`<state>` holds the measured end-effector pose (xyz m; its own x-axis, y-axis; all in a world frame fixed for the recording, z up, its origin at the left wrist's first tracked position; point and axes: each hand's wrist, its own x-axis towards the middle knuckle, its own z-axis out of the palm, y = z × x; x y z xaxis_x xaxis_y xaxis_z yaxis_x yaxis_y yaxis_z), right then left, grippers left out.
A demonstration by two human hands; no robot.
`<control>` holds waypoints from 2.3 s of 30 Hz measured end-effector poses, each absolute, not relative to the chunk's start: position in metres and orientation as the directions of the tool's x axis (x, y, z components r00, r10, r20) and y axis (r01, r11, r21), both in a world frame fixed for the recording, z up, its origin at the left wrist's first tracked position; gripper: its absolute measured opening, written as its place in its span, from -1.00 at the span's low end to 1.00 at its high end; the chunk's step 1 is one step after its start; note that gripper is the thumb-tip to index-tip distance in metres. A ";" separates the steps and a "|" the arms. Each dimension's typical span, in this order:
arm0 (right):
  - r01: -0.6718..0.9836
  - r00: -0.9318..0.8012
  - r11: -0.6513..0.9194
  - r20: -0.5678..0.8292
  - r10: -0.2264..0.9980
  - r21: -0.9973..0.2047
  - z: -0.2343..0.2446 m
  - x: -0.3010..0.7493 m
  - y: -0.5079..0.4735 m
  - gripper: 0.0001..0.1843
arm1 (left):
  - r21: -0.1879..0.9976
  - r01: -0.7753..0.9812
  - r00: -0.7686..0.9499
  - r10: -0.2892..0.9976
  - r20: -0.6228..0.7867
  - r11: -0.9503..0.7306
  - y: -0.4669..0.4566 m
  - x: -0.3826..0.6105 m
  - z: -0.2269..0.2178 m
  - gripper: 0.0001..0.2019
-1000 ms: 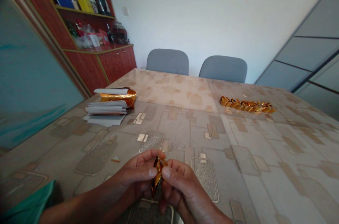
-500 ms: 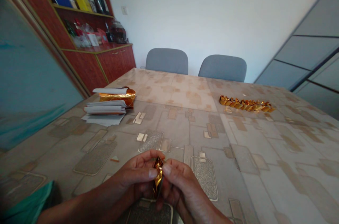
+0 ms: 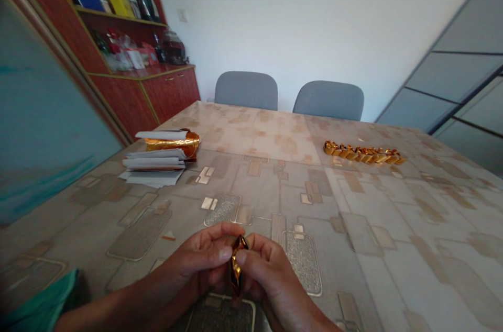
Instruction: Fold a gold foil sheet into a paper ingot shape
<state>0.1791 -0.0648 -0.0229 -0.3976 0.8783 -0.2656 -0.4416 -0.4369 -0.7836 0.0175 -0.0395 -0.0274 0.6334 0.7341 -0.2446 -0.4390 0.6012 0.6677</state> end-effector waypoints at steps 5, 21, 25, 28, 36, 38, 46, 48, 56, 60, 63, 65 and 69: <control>-0.432 -0.379 -0.450 -0.296 0.877 -0.782 -0.021 0.177 -0.064 -0.58 | 0.687 -0.423 0.634 0.734 -0.242 0.591 -0.038 0.019 -0.028 -0.75; 0.335 -0.146 0.298 0.263 0.954 -0.894 -0.024 0.185 -0.064 -0.45 | 0.568 -0.543 0.539 0.775 -0.328 0.618 -0.028 0.019 -0.027 -0.58; 0.374 -0.103 0.270 0.250 0.963 -0.887 -0.026 0.181 -0.060 -0.60 | 0.658 -0.490 0.503 0.802 -0.321 0.571 -0.031 0.021 -0.030 -0.57; 0.370 -0.094 0.262 0.245 0.965 -0.891 -0.021 0.182 -0.058 -0.65 | 0.758 -0.412 0.472 0.830 -0.297 0.505 -0.032 0.021 -0.026 -0.53; 0.572 0.052 0.191 0.268 0.962 -0.798 -0.019 0.228 -0.036 -0.72 | 0.875 -0.205 0.383 0.859 -0.339 0.437 -0.032 0.021 -0.019 -0.53; 0.745 0.079 0.123 0.270 0.960 -0.656 -0.023 0.256 -0.020 -0.65 | 0.880 -0.189 0.390 0.855 -0.341 0.436 -0.033 0.021 -0.019 -0.57; 0.949 0.242 -0.168 0.271 0.932 -0.268 -0.033 0.336 0.056 -0.68 | 0.887 -0.176 0.401 0.854 -0.331 0.427 -0.032 0.020 -0.025 -0.65; 0.959 0.255 -0.203 0.284 0.924 -0.199 -0.034 0.341 0.073 -0.70 | 0.887 -0.193 0.414 0.854 -0.315 0.420 -0.032 0.019 -0.031 -0.64; 0.944 0.330 -0.318 0.258 0.908 -0.087 -0.038 0.353 0.127 -0.71 | 0.875 -0.159 0.439 0.827 -0.351 0.456 -0.031 0.014 -0.040 -0.69; 0.919 0.395 -0.385 0.259 0.882 -0.091 -0.038 0.355 0.143 -0.69 | 0.873 -0.139 0.432 0.822 -0.372 0.468 -0.029 0.015 -0.037 -0.70; 0.899 0.437 -0.427 0.280 0.855 -0.097 -0.038 0.354 0.151 -0.63 | 0.868 -0.146 0.438 0.817 -0.374 0.475 -0.029 0.014 -0.037 -0.72; 0.894 0.445 -0.437 0.298 0.844 -0.098 -0.038 0.354 0.156 -0.61 | 0.864 -0.154 0.448 0.813 -0.372 0.480 -0.030 0.013 -0.037 -0.71; 0.904 0.422 -0.421 0.326 0.846 -0.078 -0.036 0.356 0.163 -0.62 | 0.854 -0.166 0.456 0.806 -0.377 0.493 -0.030 0.012 -0.037 -0.69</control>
